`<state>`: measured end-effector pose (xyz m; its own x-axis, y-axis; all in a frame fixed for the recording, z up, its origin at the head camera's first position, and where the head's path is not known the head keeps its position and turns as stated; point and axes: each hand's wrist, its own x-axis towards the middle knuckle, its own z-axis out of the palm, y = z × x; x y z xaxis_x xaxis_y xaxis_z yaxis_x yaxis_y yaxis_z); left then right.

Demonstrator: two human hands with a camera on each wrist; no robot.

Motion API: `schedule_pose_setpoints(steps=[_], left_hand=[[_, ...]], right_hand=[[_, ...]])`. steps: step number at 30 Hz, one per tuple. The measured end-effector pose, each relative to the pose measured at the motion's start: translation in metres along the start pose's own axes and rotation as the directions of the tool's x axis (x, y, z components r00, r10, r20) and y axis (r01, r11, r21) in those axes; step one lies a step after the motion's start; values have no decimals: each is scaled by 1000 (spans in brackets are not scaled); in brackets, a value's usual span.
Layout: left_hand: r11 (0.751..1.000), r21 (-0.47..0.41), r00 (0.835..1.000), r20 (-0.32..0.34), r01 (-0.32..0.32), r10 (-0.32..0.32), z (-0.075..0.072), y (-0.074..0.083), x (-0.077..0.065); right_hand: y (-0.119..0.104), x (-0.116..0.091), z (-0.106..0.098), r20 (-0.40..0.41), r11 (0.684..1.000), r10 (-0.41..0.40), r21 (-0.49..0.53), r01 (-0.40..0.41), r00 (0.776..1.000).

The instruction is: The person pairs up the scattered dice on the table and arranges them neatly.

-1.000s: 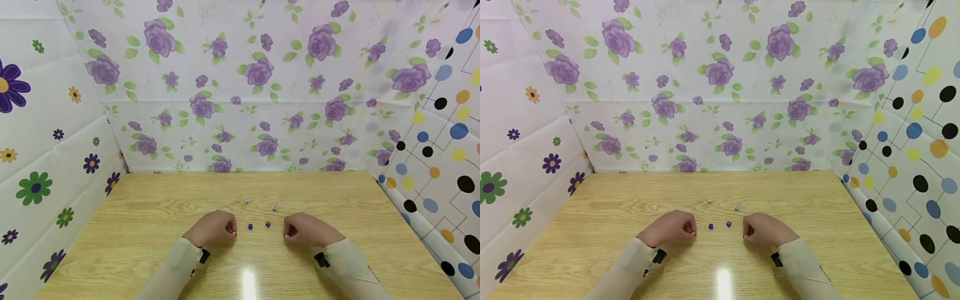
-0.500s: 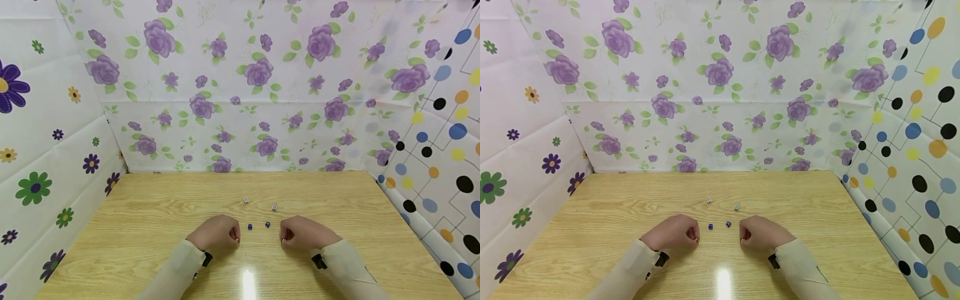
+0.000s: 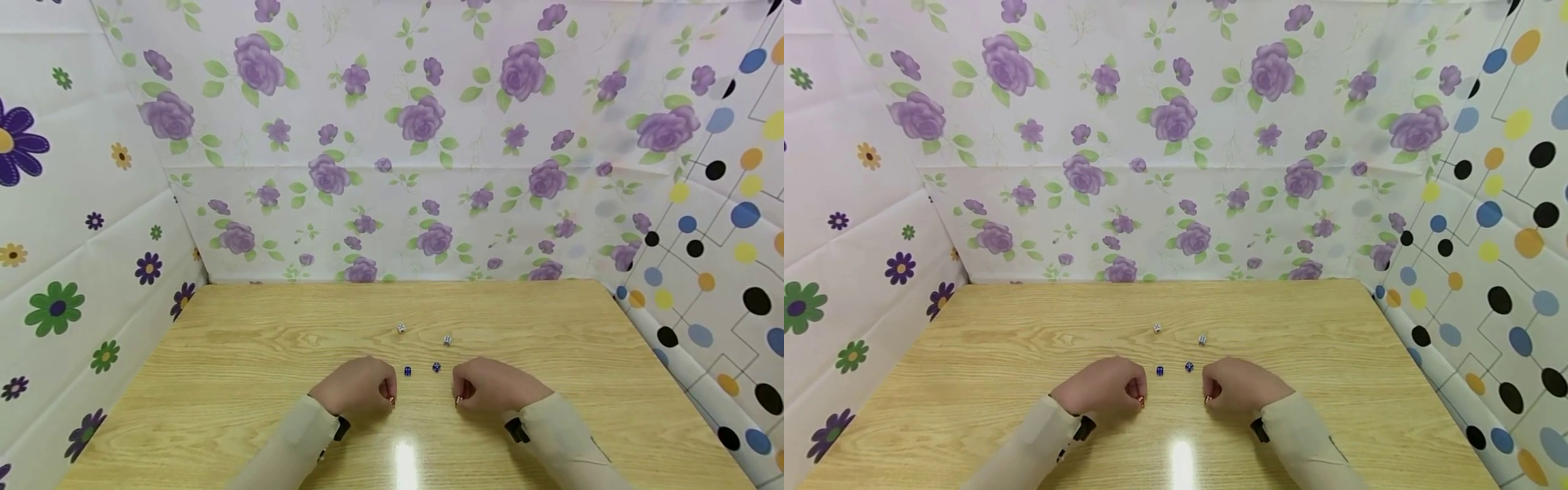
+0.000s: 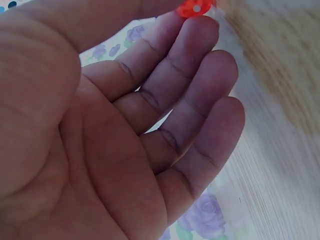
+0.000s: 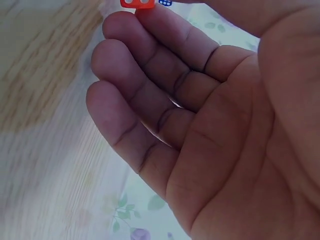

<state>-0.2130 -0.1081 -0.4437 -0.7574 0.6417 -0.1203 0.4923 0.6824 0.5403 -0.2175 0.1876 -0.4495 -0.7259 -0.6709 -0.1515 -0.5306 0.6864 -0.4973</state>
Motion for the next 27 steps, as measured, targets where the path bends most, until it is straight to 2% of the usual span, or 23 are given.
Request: schedule_pose_setpoints(steps=[6,15,27], left_hand=[[1000,12,1000,11,-16,16,1,2,1],[1000,4,1000,19,-3,3,4,3,1],[1000,22,998,61,-19,18,5,8,2]], right_hand=[[-3,1,2,14,1000,6,13,-7,1000],[-5,2,4,30,1000,8,2,-8,1000],[-8,3,5,45,1000,-27,-7,28,999]])
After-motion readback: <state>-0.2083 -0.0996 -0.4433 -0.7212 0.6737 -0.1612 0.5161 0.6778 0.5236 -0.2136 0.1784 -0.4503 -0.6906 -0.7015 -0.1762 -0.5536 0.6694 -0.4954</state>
